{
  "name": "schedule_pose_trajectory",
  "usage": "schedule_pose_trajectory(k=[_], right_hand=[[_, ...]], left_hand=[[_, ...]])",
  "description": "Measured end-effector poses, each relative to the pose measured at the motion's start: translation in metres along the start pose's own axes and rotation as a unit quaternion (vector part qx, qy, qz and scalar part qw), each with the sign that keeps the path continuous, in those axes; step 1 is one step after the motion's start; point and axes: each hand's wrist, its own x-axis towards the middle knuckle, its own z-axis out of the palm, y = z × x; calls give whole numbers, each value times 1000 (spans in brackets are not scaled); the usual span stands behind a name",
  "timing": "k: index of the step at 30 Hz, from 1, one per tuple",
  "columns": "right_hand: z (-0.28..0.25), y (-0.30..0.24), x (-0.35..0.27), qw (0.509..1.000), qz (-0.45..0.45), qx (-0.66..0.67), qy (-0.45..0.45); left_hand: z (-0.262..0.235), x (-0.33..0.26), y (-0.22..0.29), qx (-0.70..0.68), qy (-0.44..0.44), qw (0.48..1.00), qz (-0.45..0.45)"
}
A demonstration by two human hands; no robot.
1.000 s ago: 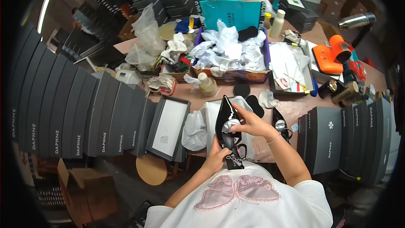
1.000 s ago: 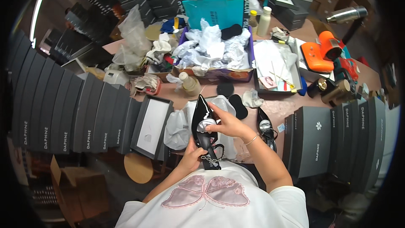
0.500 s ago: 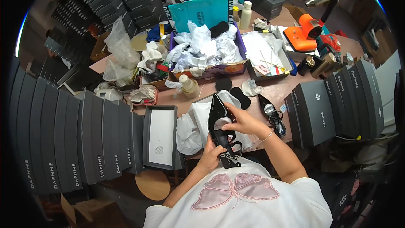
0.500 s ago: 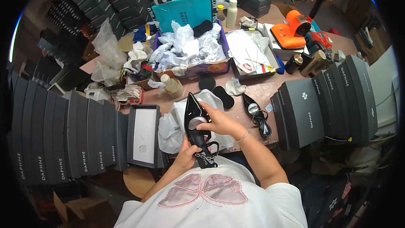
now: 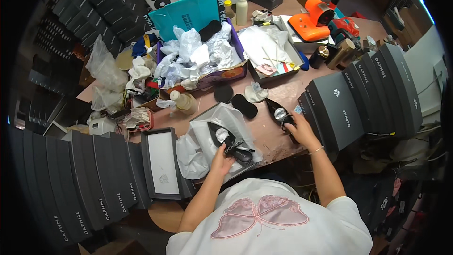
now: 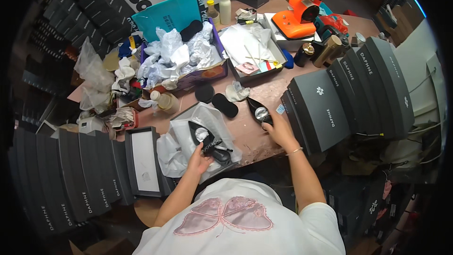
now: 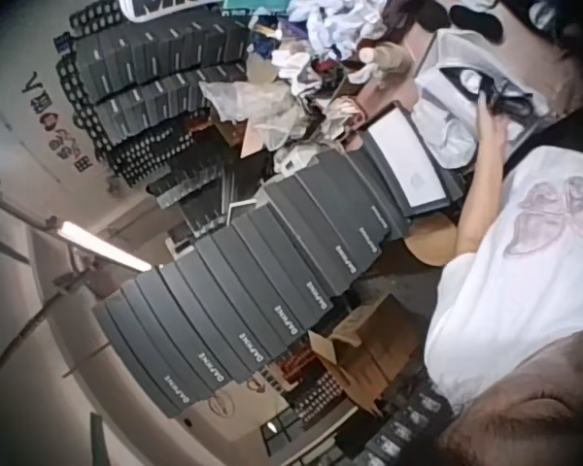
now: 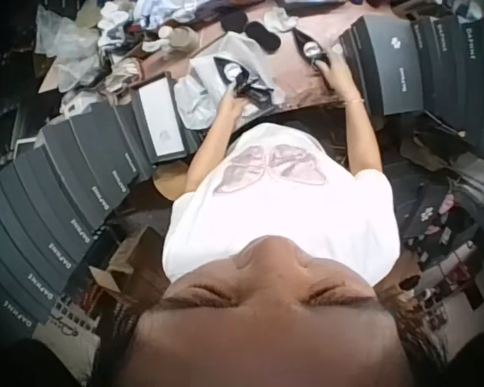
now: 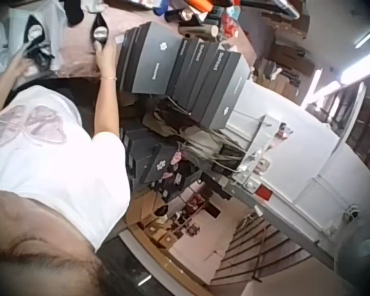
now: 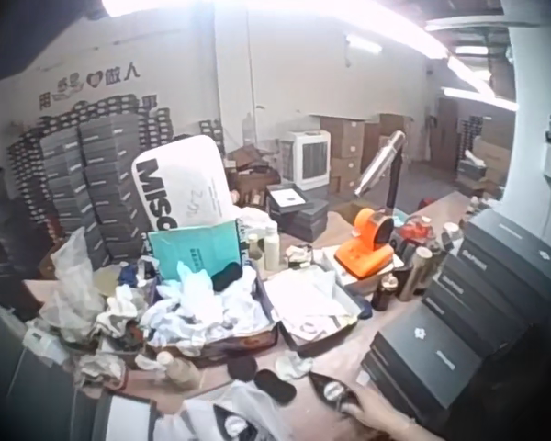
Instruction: Inspect shoes, wrap them in packing paper, and place them into shoe boxes at a manufacturing facility.
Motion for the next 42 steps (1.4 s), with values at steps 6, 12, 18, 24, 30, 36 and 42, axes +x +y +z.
schedule_pose_trajectory(k=[6, 12, 18, 24, 30, 36, 42], right_hand=[[-5, 71, -40, 999, 52, 5, 16], [61, -56, -36, 963, -89, 208, -144], [205, -88, -27, 903, -349, -239, -69], [177, -102, 2, 955, -262, -20, -138], [60, -153, 0, 803, 30, 508, -310], [70, -150, -47, 673, 126, 687, -244], [71, -111, -74, 627, 163, 722, -243]], left_hand=[[-22, -48, -23, 161, 14, 976, 149], [0, -49, -14, 163, 58, 971, 165], [3, -80, -17, 158, 55, 947, 273], [-34, -118, 8, 356, 37, 836, 415], [4, -157, 52, 454, -13, 703, 547], [29, -138, 16, 204, -281, 919, 189], [50, -120, 6, 210, -215, 953, 44]])
